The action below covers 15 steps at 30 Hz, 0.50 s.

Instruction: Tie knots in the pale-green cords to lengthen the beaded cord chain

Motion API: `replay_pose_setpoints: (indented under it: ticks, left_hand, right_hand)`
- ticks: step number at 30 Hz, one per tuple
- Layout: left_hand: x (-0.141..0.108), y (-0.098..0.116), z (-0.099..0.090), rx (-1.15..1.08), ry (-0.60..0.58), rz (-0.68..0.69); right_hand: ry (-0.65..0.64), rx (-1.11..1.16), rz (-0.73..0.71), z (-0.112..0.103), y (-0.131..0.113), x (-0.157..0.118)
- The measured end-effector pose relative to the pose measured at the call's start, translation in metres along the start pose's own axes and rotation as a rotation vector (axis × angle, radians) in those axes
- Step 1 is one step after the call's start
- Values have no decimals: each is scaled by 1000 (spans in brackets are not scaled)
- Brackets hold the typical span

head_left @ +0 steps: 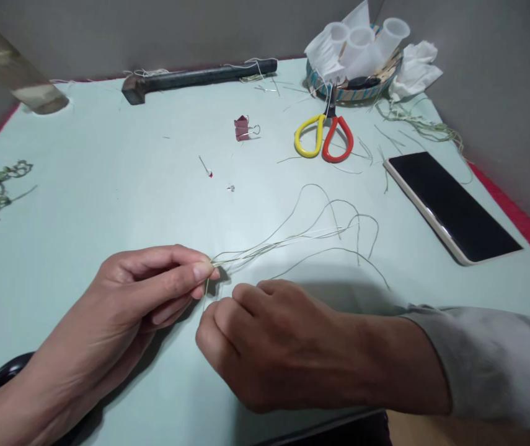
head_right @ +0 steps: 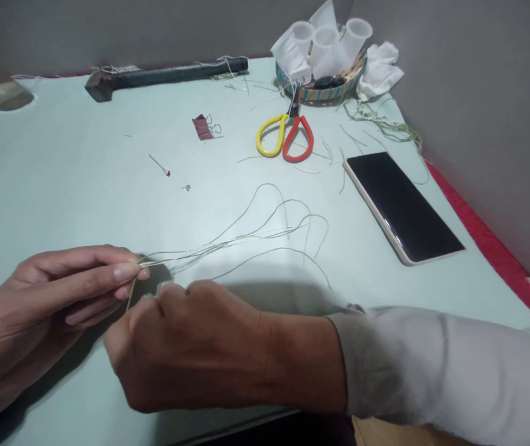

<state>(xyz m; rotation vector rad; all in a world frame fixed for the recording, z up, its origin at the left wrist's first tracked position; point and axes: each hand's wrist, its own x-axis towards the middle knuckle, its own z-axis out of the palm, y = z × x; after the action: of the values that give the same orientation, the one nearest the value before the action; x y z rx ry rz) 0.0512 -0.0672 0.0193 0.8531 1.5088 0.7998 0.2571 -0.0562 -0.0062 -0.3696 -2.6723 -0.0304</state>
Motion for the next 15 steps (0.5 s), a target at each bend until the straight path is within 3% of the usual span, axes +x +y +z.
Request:
replay_pose_setpoints:
  ticks: [4, 8, 12, 15]
  left_hand:
    - [0, -4, -1, 86, 23, 29]
    - [-1, -10, -3, 213, -4, 80]
    - [-3, -15, -6, 290, -77, 112]
    - [-5, -13, -6, 381, -75, 193]
  right_hand:
    - [-3, -29, -36, 0, -3, 5]
    - [42, 91, -27, -10, 3, 6]
    - [76, 209, 264, -24, 21, 5]
    - [92, 244, 325, -22, 36, 4]
